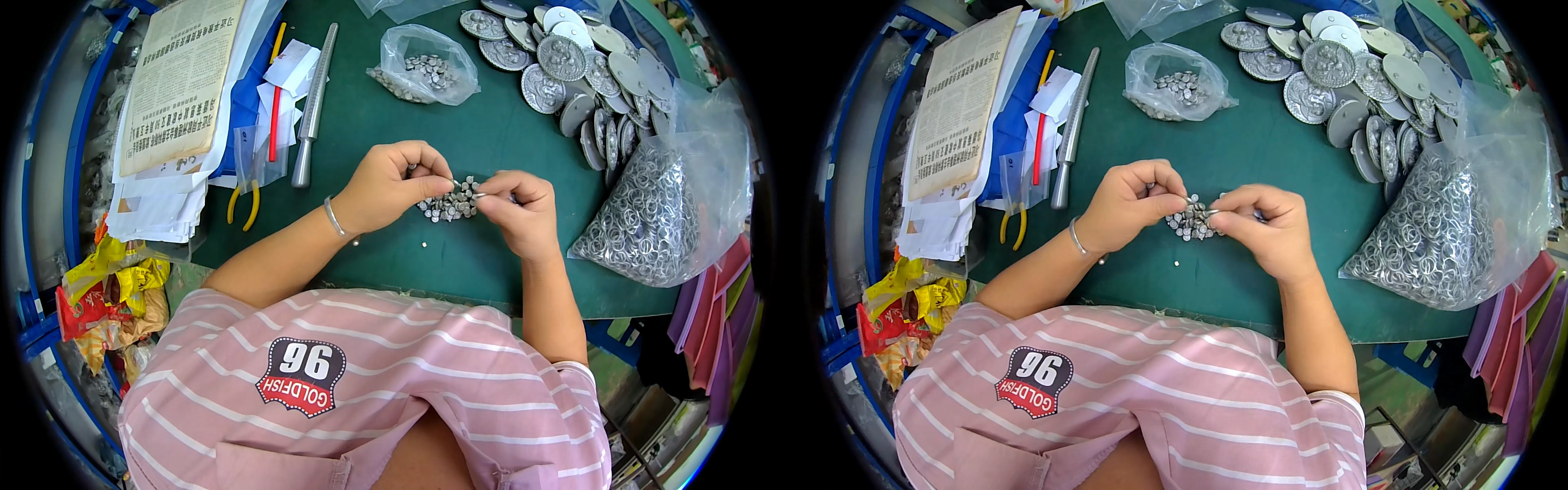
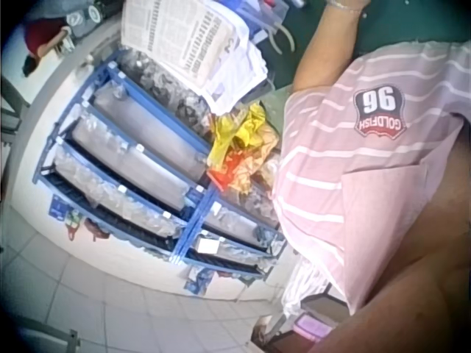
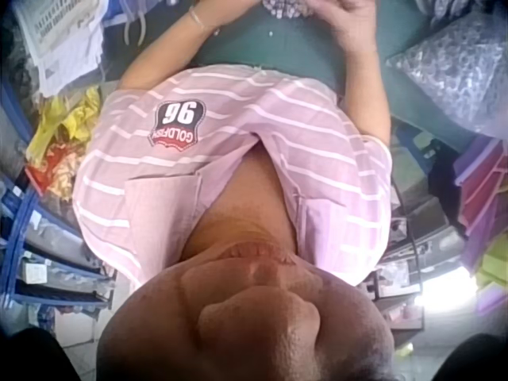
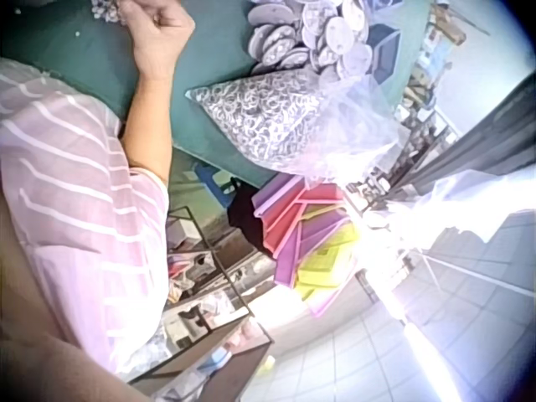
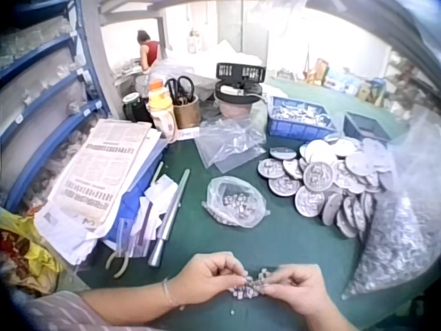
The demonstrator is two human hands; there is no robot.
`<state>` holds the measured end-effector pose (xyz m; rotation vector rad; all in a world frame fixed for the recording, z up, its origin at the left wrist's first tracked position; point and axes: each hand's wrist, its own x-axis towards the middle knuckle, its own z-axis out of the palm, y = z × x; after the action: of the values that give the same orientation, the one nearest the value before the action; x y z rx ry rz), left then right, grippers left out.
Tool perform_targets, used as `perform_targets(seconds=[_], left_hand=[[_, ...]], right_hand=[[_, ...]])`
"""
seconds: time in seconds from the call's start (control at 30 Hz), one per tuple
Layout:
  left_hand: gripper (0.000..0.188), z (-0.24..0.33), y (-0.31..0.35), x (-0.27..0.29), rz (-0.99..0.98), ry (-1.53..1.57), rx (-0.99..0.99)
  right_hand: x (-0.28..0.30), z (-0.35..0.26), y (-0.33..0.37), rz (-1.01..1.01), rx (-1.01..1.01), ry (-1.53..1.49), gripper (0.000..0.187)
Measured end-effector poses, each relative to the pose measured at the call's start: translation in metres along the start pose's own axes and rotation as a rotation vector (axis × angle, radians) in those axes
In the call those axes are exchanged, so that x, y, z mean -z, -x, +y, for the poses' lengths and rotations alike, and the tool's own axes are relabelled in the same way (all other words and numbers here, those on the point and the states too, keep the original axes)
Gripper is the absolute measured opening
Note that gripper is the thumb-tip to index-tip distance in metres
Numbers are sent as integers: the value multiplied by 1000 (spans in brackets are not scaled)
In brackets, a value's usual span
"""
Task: The person sits at a green workbench and manually assembles small silver metal components. They first handle small cylindrical beads, picking them up and placing them into a small plastic bag. Later, they pour a large quantity of metal jump rings onto the table and begin linking them together by hand to form a chain.
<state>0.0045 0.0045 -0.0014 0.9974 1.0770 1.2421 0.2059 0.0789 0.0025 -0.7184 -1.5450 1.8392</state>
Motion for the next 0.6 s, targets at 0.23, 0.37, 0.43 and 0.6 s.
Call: perform_targets(seconds=[0.23, 0.37, 0.43, 0.6], left_hand=[[11, -1, -8, 11, -18, 79, 178], [9, -3, -18, 3, -15, -834, -92], [10, -11, -20, 1, -42, -1062, -236], [10, -3, -19, -4, -80, -1149, -236]], right_hand=[[10, -1, -4, 7, -138, 344, 8], [0, 0, -6, -24, 121, 1028, 13], [-6, -7, -6, -58, 128, 1195, 13], [-7, -10, -5, -109, 187, 1342, 13]])
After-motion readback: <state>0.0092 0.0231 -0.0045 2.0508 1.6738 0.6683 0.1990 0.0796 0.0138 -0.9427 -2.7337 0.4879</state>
